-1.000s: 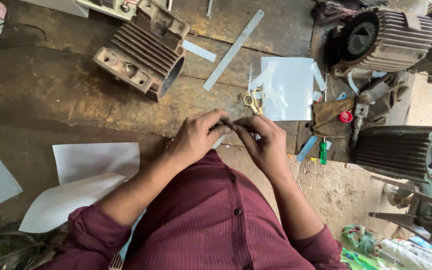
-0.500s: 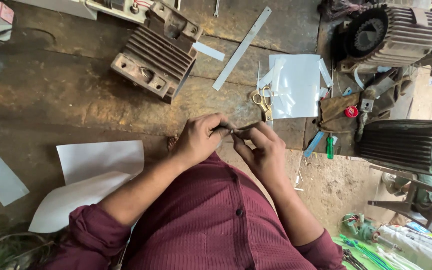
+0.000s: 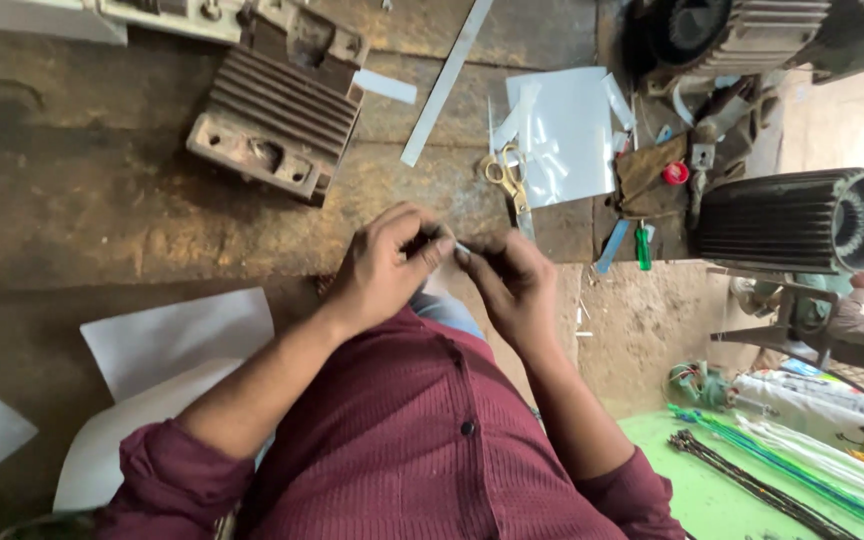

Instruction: The person cuts small rectangular pieces of white insulating material using scissors and inserts them into the slots of a motor housing. The person repeatedly cuts, folds, and places the pieces into the housing's grooves.

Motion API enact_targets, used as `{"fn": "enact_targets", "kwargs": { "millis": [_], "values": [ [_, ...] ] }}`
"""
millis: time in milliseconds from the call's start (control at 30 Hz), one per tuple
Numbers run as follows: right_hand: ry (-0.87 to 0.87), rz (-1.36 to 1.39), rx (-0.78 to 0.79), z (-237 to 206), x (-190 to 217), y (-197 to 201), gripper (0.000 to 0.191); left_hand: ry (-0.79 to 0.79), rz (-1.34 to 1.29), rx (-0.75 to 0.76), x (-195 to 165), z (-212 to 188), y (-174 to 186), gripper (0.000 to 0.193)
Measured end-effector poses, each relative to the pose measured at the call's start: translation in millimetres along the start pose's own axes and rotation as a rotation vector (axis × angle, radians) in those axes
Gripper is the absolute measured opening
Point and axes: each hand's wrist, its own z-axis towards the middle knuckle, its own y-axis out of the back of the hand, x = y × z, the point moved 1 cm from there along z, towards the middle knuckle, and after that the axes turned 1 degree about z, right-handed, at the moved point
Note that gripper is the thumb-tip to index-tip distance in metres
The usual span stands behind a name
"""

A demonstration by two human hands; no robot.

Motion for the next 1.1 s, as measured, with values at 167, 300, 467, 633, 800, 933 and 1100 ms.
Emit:
{"fn": "enact_targets", "kwargs": {
  "millis": [167,300,467,633,800,933,1100],
  "values": [
    [-0.228,0.545,0.109,-4.0,-0.9,-3.8,0.010,-0.114,0.019,0.018,0.0,-4.0,2.3,0.018],
    [-0.015,0.346,0.069,5.1,-0.4,-4.8,0.009,-0.095,0.082,0.069,7.4,-4.7,-0.5,0.031],
    [-0.191,0.475,0.174,14.0,-4.6,-7.3,0.021,0.011,0.048,0.091,19.3,-2.3,-5.8,0.045],
    [-0.226,0.447,0.029,12.9,-12.4,6.6,0.022,0.179,-0.099,0.024,21.3,-2.5,-8.3,0.037],
    [-0.196,0.263,0.031,10.5,-6.1,21.4,0.018,-0.009,0.073,0.078,8.5,1.1,-16.4,0.026],
    [0.034,-0.108,0.049,9.7,18.2,29.1,0.011,-0.066,0.082,-0.027,0.0,6.6,-19.3,0.014],
    [0.154,-0.052,0.040,10.3,42.0,29.3,0.013,-0.058,0.064,-0.016,-5.3,6.4,-21.5,0.015]
  ]
}}
